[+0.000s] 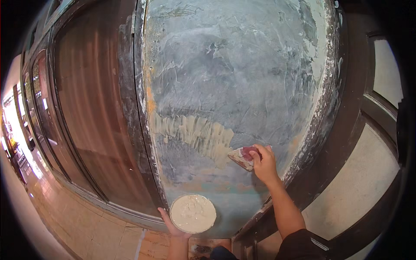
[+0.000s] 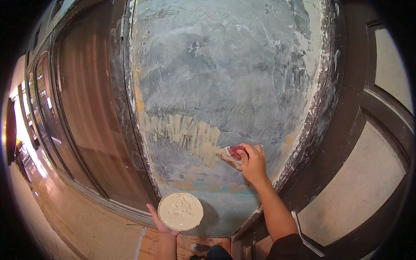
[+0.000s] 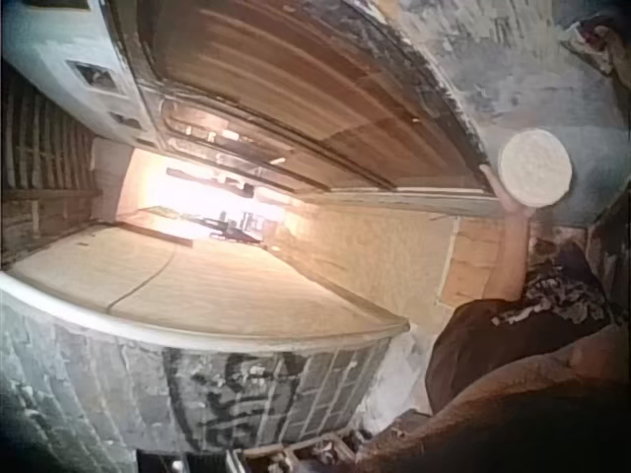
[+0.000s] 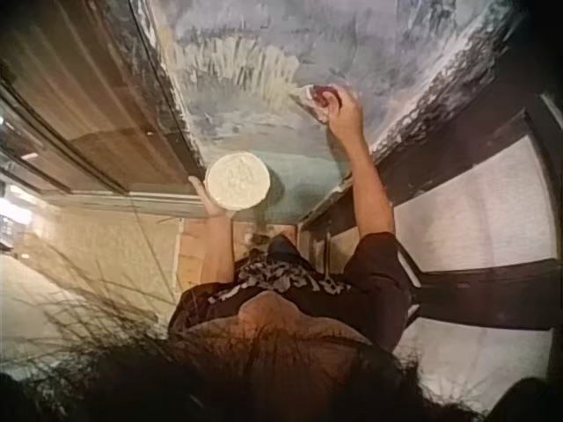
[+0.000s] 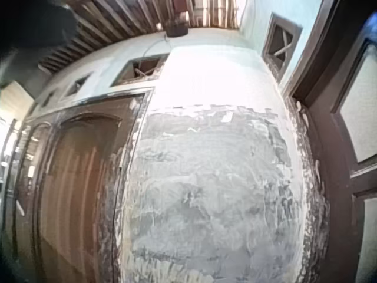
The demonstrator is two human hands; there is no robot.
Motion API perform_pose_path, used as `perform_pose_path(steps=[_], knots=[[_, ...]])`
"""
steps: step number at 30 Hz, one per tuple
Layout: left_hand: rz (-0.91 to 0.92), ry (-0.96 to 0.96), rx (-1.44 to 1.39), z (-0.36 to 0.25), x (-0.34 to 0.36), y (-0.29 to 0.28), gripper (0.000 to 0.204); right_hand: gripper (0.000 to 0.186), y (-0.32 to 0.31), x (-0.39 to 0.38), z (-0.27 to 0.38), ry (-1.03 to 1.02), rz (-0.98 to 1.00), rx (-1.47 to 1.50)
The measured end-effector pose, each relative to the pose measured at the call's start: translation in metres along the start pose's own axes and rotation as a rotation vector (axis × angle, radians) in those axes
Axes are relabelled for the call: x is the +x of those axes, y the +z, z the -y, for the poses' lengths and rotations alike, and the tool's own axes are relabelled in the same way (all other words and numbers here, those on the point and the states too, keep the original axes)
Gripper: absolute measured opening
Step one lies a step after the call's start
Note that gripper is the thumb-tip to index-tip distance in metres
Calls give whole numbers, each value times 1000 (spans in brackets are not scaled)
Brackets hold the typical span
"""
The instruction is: The person applies wall putty to a damaged section of a wall using a scraper.
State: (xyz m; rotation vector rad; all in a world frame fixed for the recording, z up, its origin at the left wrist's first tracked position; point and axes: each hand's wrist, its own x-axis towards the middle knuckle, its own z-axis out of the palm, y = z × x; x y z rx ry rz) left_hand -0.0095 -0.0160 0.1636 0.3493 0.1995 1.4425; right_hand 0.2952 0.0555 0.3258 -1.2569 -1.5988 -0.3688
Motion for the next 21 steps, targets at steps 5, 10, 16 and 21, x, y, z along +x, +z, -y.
perform_pose_path(steps=[5,10,16,21], knots=[[7,-3,-28,2,2,-9,105,25,0,16,4,30,-81,68],[6,3,-2,1,-1,-8,107,24,-2,6,11,44,-78,97],[13,13,6,2,-1,-11,108,25,4,12,7,25,-54,14],[29,-14,-10,5,-1,-23,107,25,-4,7,6,145,-72,122]])
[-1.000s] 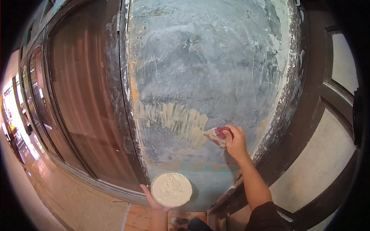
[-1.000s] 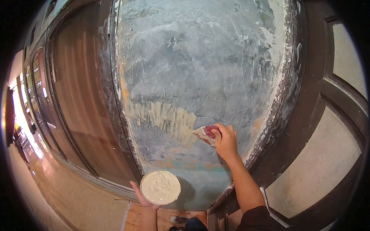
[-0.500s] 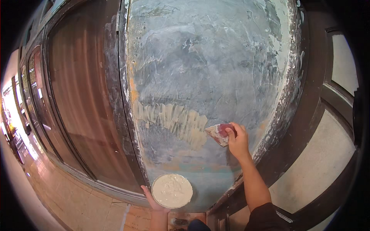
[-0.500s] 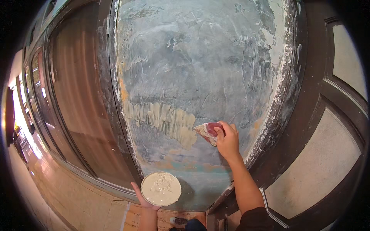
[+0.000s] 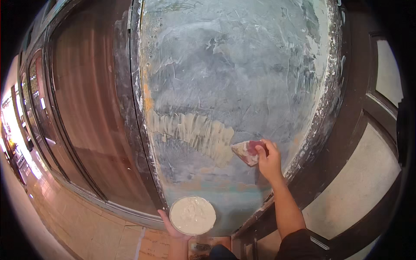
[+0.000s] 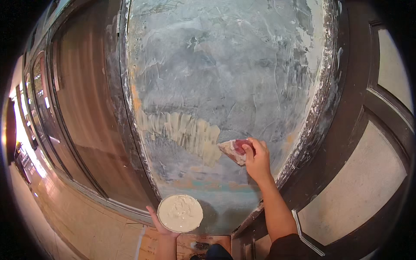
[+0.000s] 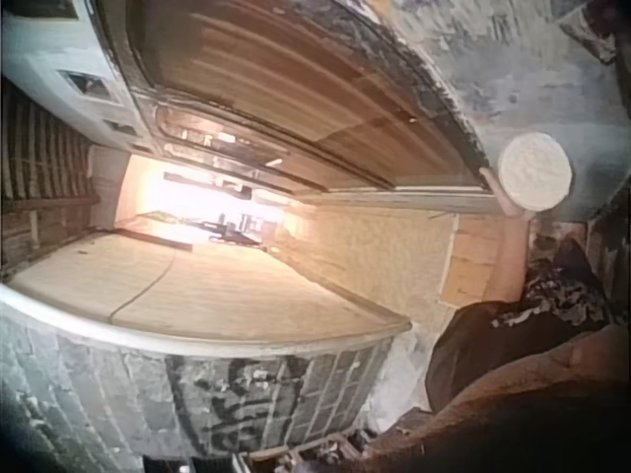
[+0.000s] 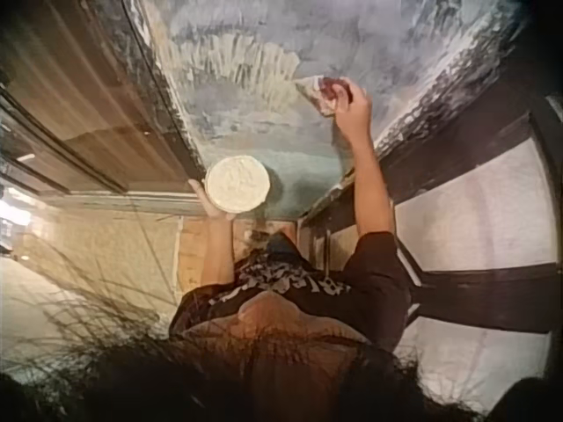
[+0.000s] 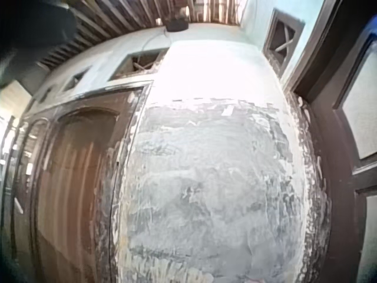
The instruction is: The person applies wall putty to a damaged section of a wall using a scraper.
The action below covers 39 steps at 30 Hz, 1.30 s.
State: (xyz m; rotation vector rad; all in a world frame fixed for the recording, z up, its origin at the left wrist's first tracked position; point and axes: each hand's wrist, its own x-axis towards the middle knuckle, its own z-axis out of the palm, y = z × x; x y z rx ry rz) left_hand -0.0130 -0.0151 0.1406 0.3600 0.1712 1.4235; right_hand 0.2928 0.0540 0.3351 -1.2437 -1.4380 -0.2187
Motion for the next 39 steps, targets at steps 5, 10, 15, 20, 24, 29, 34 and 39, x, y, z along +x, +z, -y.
perform_pose_path(steps=[5,10,15,20,24,29,34,39], knots=[[-37,-19,-7,-1,1,3,107,22,4,-22,-12,-69,112,-107],[-31,-6,10,-2,-1,13,106,23,1,2,-3,-78,-68,-19],[-9,-26,-19,-1,-2,11,105,23,3,-19,-14,-53,41,6],[-30,9,6,0,-4,7,106,24,6,-22,-18,-86,39,-105],[13,-6,-5,-2,-8,9,106,28,-3,1,-12,-65,-61,-43],[-7,17,28,-4,-12,17,107,25,-1,-25,-14,-27,17,17],[0,25,-22,-4,-10,7,108,16,5,-43,-12,-111,208,37],[-30,34,-26,-19,-2,38,106,22,-8,-38,22,-562,417,114]])
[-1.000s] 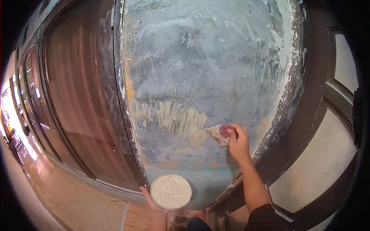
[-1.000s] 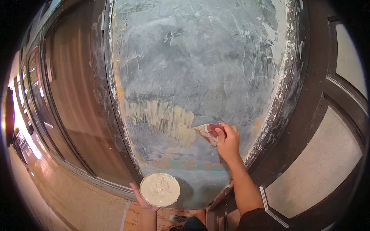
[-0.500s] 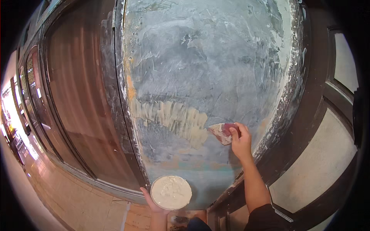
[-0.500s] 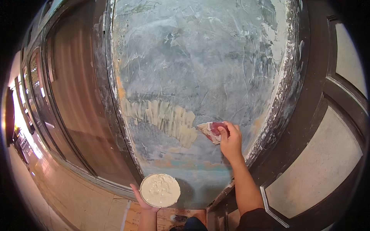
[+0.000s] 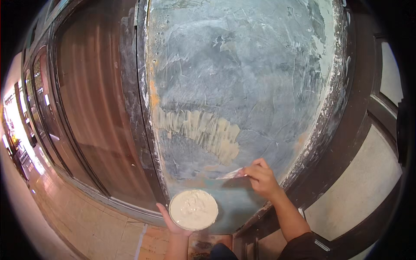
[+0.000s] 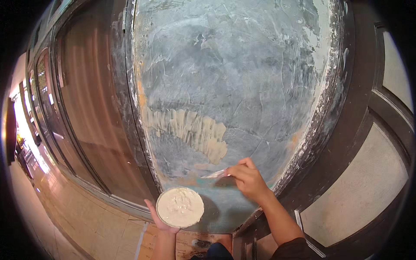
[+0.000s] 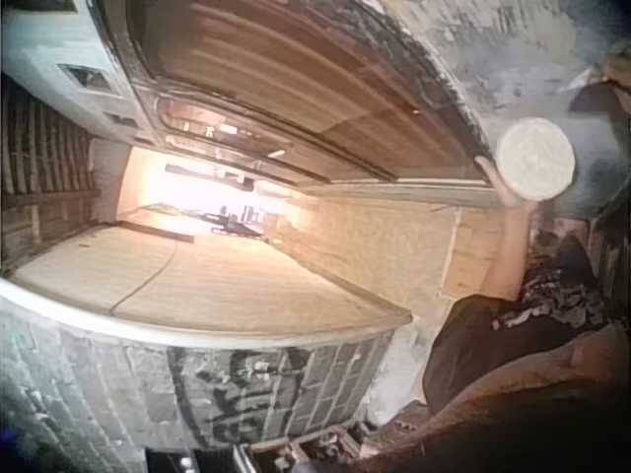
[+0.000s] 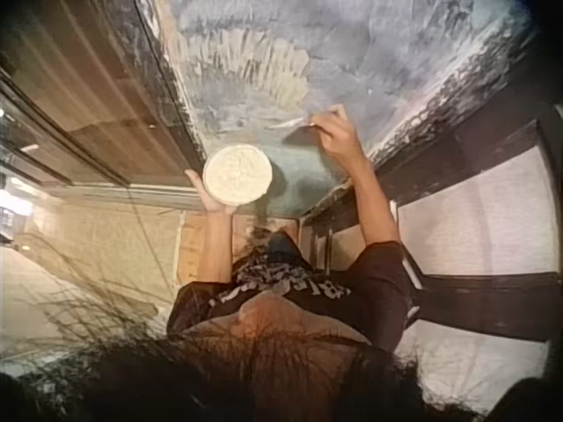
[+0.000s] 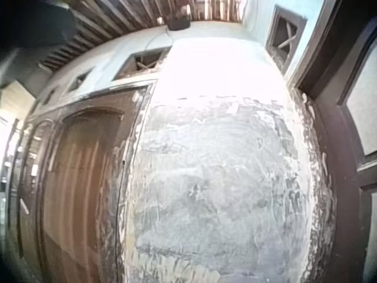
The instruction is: The person applies wall putty to a damaged section of a wall using a scraper.
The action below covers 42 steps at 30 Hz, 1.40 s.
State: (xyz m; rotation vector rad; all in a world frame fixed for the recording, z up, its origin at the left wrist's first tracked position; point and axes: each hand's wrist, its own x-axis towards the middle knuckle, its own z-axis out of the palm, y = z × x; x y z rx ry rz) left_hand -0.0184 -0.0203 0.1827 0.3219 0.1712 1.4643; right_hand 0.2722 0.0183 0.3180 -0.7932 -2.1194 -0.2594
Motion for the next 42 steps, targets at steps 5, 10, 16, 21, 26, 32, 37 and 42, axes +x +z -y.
perform_pose_path(steps=[5,10,16,21,26,32,37,42], knots=[[63,-2,19,-13,13,28,105,29,-10,19,41,-247,162,-108],[49,-7,56,-21,13,46,106,28,-15,27,48,-401,229,-213],[80,-7,86,-21,16,49,107,27,-21,37,59,-496,257,-264],[91,-7,78,-20,15,52,107,27,-18,37,59,-521,249,-286],[75,-18,61,-19,14,55,107,29,-15,33,60,-521,233,-296],[38,5,49,-16,15,55,106,29,-14,32,58,-500,222,-300],[112,-5,60,-14,16,51,106,28,-12,34,58,-489,208,-307],[129,-9,75,-12,20,48,108,27,-9,34,57,-477,196,-311]])
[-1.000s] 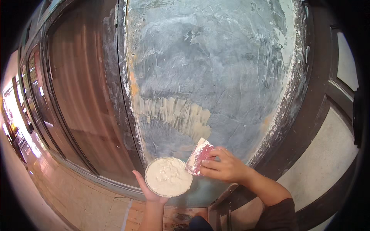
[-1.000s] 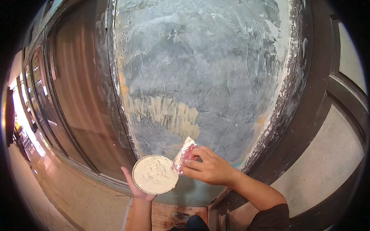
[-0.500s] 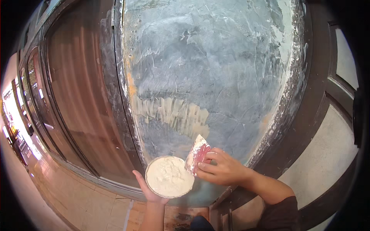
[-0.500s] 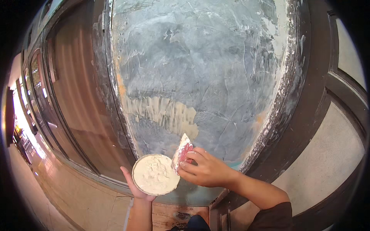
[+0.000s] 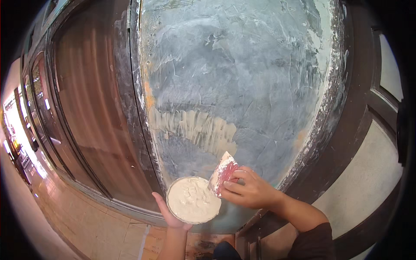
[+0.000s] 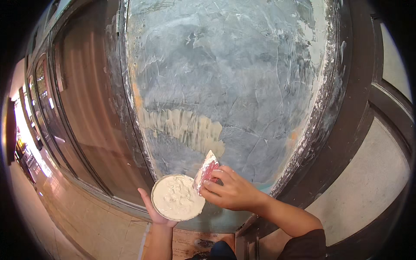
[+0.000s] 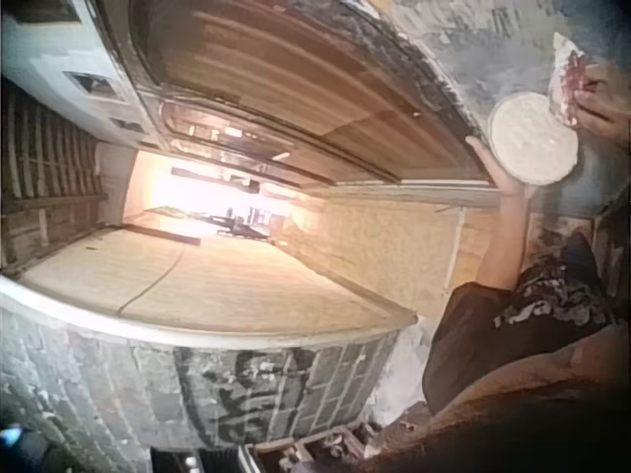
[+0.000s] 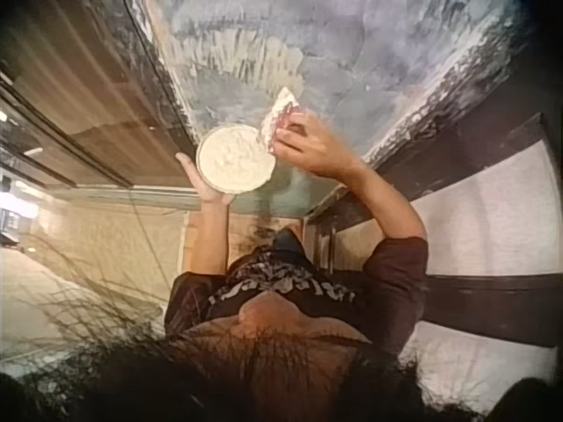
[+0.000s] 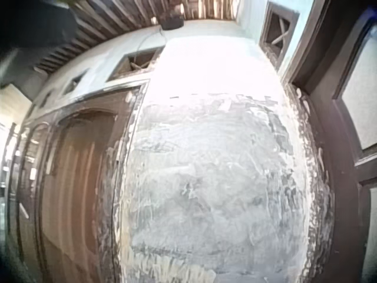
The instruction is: The person applies wall putty to a damaged section of a wall using a scraper.
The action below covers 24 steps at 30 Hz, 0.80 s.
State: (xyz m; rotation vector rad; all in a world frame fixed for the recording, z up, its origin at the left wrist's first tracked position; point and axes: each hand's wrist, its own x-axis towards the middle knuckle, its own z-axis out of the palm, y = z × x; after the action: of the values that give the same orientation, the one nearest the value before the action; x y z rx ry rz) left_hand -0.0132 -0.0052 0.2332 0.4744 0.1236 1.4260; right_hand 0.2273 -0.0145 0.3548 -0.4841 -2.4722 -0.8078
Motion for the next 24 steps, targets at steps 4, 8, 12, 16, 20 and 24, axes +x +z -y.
perform_pose_path(steps=[4,8,12,16,20,24], knots=[[-83,-12,21,2,-1,9,109,24,1,-1,-1,6,-5,-42],[-45,-17,-14,5,0,12,109,24,1,-1,-2,18,-33,8],[-10,-9,-18,9,1,6,108,23,0,0,-6,11,-47,-23],[-7,-17,-29,14,-2,8,108,23,0,-3,-6,23,-68,-16],[-39,-26,-25,20,-1,3,108,23,-1,-3,-5,45,-83,-22],[-38,-78,-24,23,-2,0,108,23,-2,-7,-8,65,-113,-59]])
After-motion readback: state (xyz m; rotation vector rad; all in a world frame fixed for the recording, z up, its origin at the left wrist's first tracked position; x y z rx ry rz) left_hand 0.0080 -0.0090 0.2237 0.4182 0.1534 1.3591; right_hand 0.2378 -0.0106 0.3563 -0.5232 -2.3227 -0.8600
